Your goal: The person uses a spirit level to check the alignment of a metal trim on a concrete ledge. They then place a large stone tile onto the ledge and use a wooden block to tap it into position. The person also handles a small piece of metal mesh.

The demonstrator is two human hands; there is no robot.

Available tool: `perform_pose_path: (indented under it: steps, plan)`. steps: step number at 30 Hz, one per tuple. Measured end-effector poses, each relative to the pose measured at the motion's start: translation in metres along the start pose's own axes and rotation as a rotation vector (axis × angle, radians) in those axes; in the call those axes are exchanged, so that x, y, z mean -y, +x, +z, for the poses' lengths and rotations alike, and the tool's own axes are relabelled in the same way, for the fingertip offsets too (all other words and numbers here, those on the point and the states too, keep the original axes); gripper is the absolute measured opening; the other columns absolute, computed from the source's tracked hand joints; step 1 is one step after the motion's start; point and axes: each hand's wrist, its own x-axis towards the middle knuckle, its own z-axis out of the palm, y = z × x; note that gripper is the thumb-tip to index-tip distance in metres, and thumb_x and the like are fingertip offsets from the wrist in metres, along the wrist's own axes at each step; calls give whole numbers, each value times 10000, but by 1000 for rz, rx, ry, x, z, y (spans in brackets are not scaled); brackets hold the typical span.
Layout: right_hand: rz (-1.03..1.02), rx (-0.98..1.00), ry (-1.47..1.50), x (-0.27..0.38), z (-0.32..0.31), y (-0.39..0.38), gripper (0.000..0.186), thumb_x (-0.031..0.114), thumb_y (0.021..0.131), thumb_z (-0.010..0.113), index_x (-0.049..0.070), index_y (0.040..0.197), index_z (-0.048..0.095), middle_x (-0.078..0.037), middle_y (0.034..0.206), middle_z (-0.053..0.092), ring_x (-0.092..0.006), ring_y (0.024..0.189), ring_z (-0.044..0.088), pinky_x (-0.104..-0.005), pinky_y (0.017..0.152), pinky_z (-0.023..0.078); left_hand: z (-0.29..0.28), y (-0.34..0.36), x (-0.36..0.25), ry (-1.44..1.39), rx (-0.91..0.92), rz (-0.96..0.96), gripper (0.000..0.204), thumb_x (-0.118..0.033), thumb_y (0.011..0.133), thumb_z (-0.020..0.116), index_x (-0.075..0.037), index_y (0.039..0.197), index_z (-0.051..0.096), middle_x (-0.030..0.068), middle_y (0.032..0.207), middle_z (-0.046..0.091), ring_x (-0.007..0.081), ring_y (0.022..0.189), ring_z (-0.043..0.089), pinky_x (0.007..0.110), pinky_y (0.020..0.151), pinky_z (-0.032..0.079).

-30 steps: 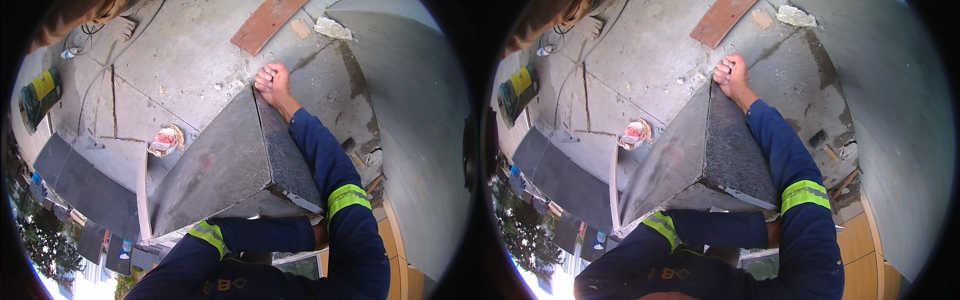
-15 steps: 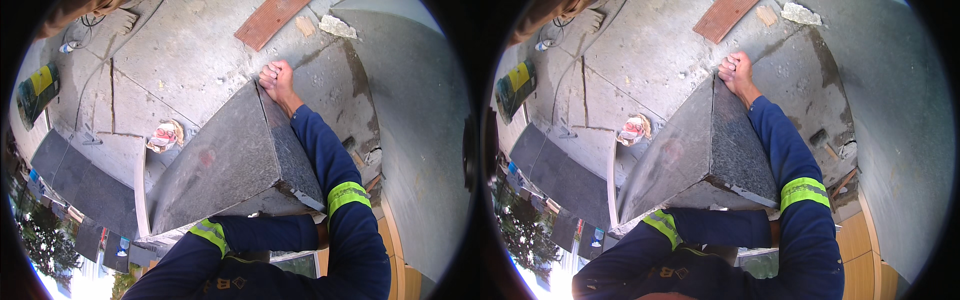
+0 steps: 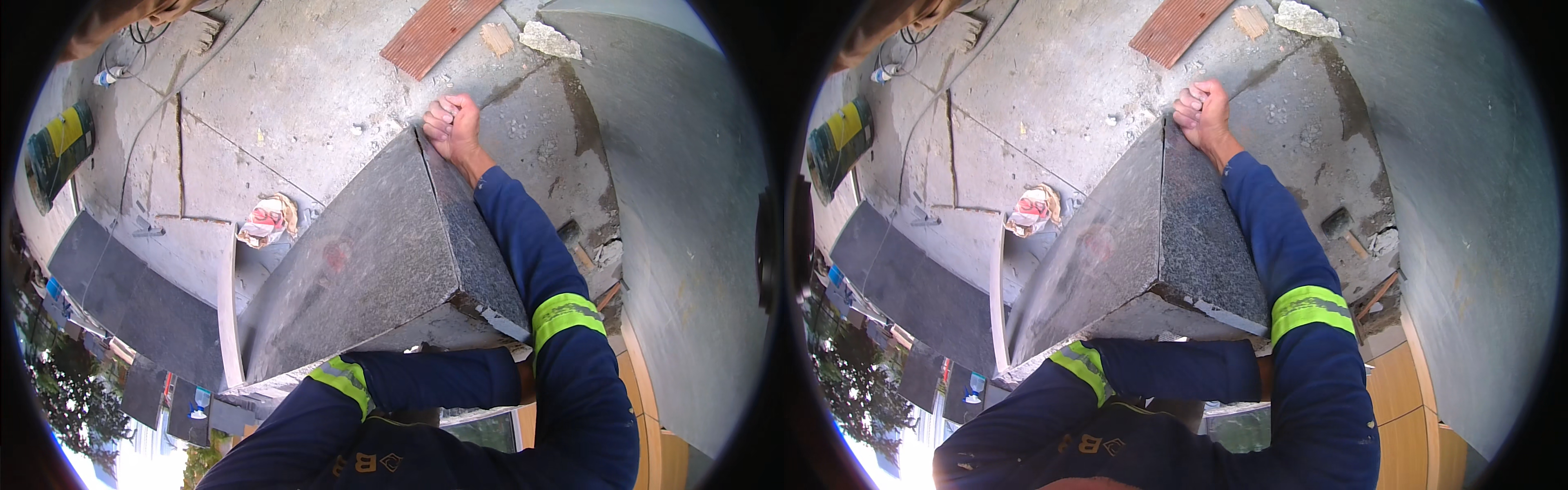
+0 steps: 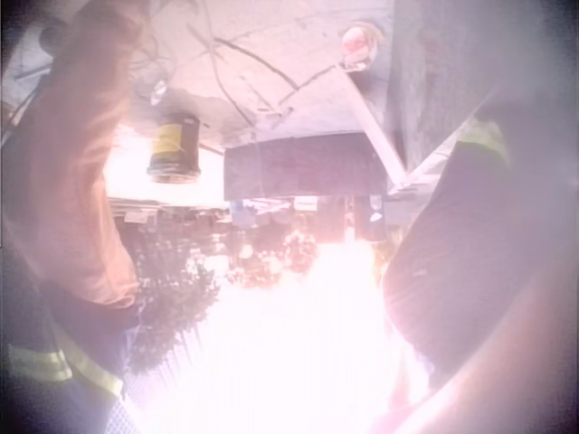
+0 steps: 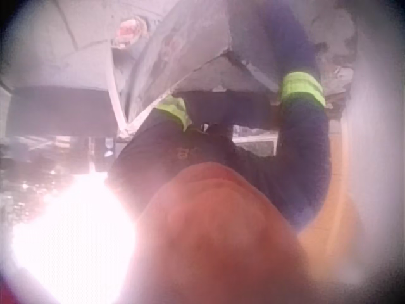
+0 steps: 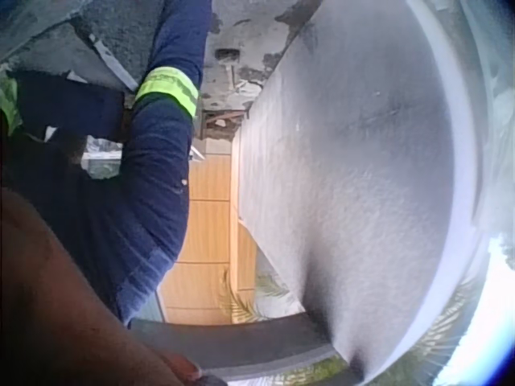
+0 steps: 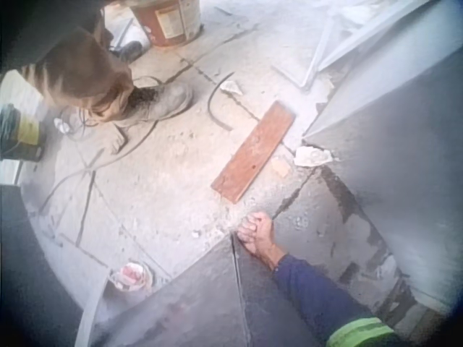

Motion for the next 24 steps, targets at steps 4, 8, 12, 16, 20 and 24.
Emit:
perform_pose_path:
  steps: [4, 8, 12, 16, 20, 24]
  plan:
    - [-16, 53, -64, -10, -8, 3, 355, 251, 916, 491, 200, 595, 350, 47, 550, 344, -112, 430, 264, -295, 397, 232, 1, -2, -1, -7, -5, 13, 615, -436, 1114, 417, -98, 1621, 336, 130, 1663, 372, 277, 1527, 374, 469, 1222, 365]
    - [-102, 70, -58, 22, 4, 1, 346, 233, 900, 480, 201, 582, 349, 46, 531, 339, -99, 423, 253, -282, 374, 228, 8, 0, -2, -4, 11, 9, 617, -435, 1110, 426, -96, 1619, 341, 129, 1665, 370, 283, 1527, 372, 479, 1216, 371]
    - [-216, 62, -76, 36, 10, -3, 321, 190, 870, 454, 206, 565, 354, 48, 508, 336, -83, 415, 271, -276, 345, 237, 14, 1, -3, -23, 32, 8, 619, -433, 1107, 435, -94, 1618, 346, 127, 1667, 368, 288, 1528, 370, 490, 1210, 377]
    - [-74, 57, -55, 3, -5, -3, 349, 225, 909, 477, 205, 579, 365, 55, 542, 331, -99, 436, 267, -285, 376, 238, 16, -3, -4, -36, 41, 8, 622, -431, 1103, 445, -92, 1616, 351, 126, 1669, 366, 294, 1528, 369, 500, 1204, 383]
    - [-90, 13, -101, -13, -8, -4, 335, 272, 966, 507, 181, 654, 426, 47, 597, 362, -124, 480, 320, -296, 461, 310, 26, -12, -5, -33, 37, -5, 624, -429, 1099, 454, -90, 1614, 357, 125, 1671, 364, 299, 1529, 367, 511, 1198, 389]
    - [-25, -45, -343, 0, 4, -27, 220, 271, 1010, 523, 129, 843, 516, -12, 755, 490, -145, 653, 458, -311, 648, 414, 53, -33, -9, -57, 37, 31, 627, -427, 1095, 463, -87, 1612, 362, 123, 1673, 362, 304, 1529, 365, 521, 1192, 395]
